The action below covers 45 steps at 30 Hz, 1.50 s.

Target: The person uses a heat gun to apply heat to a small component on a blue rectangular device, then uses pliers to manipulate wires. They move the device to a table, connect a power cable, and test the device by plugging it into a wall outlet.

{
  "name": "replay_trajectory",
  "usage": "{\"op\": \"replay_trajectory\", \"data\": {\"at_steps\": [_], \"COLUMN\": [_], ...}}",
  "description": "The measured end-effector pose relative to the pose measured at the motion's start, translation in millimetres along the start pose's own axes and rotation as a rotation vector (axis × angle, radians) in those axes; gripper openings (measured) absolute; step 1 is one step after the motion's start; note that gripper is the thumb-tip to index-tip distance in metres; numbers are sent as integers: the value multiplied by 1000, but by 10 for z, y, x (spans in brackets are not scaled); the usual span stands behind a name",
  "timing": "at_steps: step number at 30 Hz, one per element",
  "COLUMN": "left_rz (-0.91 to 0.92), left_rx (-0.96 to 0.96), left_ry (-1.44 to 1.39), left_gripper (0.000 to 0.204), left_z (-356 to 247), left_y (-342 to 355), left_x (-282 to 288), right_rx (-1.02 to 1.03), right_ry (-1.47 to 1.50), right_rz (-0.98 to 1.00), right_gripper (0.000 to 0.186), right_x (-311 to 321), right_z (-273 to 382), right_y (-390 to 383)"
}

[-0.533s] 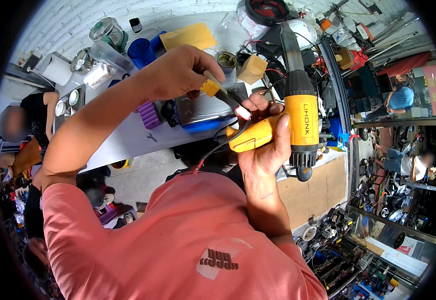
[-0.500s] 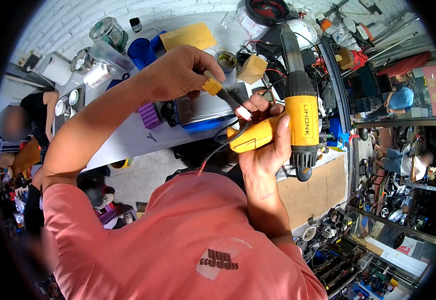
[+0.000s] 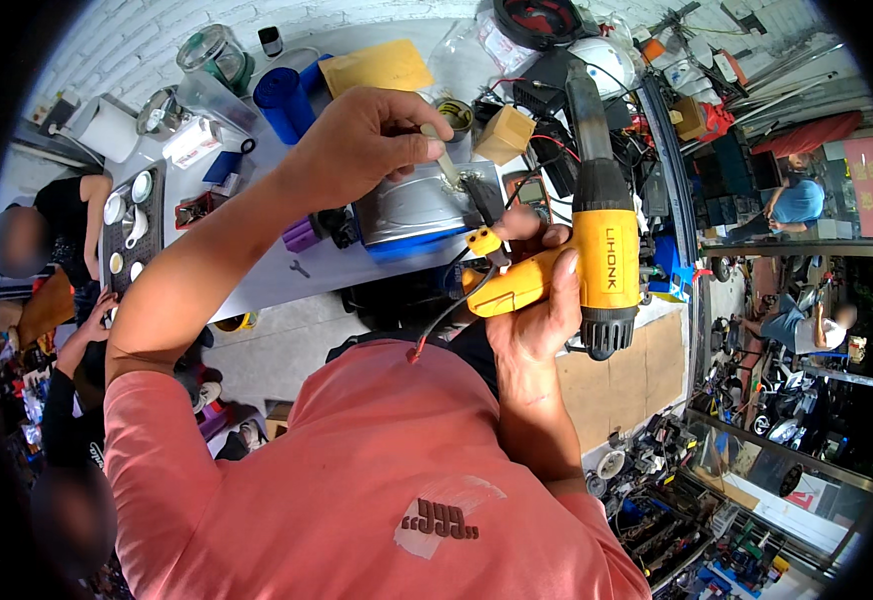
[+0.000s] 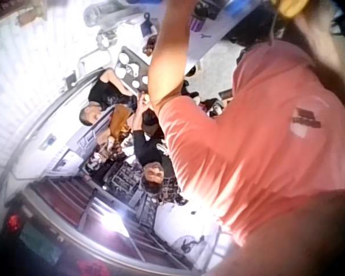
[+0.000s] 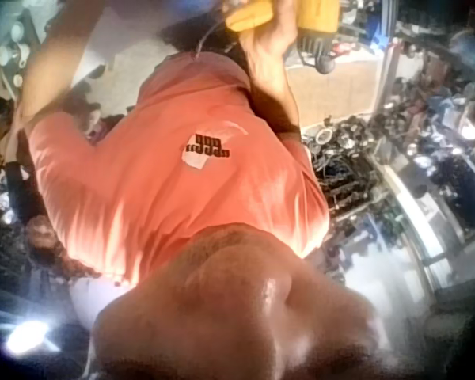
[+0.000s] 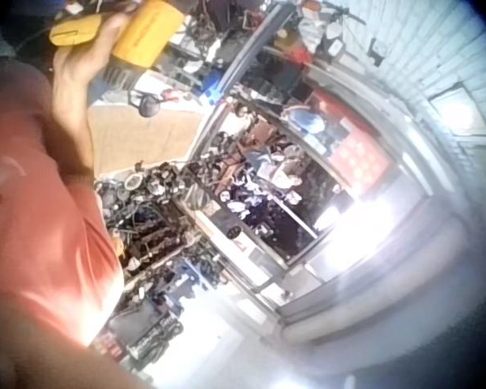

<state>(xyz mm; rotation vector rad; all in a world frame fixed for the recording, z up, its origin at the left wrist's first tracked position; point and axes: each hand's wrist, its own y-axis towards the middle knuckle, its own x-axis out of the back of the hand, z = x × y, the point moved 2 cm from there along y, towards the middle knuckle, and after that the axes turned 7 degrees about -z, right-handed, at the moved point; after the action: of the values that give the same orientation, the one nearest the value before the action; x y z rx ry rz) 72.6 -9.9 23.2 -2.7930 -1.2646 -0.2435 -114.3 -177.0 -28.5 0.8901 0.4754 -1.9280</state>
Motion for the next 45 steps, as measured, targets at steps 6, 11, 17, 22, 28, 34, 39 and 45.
{"op": "replay_trajectory", "data": {"at_steps": [6,11,17,22,28,34,39,45], "left_rz": [-83,-154,-165,-173,-181,-196,-143,-164], "left_rx": [-37,-72,-100,-77,-221,-300,-203,-120], "left_ry": [0,-15,-59,-4,166,264,296,40], "left_gripper": [23,22,23,20,20,23,23,26], "left_z": [26,37,75,44,18,-91,-36,325], "left_y": [-38,-38,-32,-55,-71,-113,-107,-66], "left_x": [-43,-58,-84,-145,-160,-128,-95,-67], "right_rx": [18,34,18,26,-1,1,4,161], "right_ry": [-49,-77,-61,-66,-80,-190,-234,-694], "right_rz": [10,-13,-11,26,35,14,52,52], "right_gripper": [34,34,37,38,37,41,38,42], "right_x": [-24,-18,-48,-41,-22,-1,115,132], "right_z": [3,23,127,170,231,366,435,551], "right_y": [-33,-38,31,58,54,3,-59,-13]}}
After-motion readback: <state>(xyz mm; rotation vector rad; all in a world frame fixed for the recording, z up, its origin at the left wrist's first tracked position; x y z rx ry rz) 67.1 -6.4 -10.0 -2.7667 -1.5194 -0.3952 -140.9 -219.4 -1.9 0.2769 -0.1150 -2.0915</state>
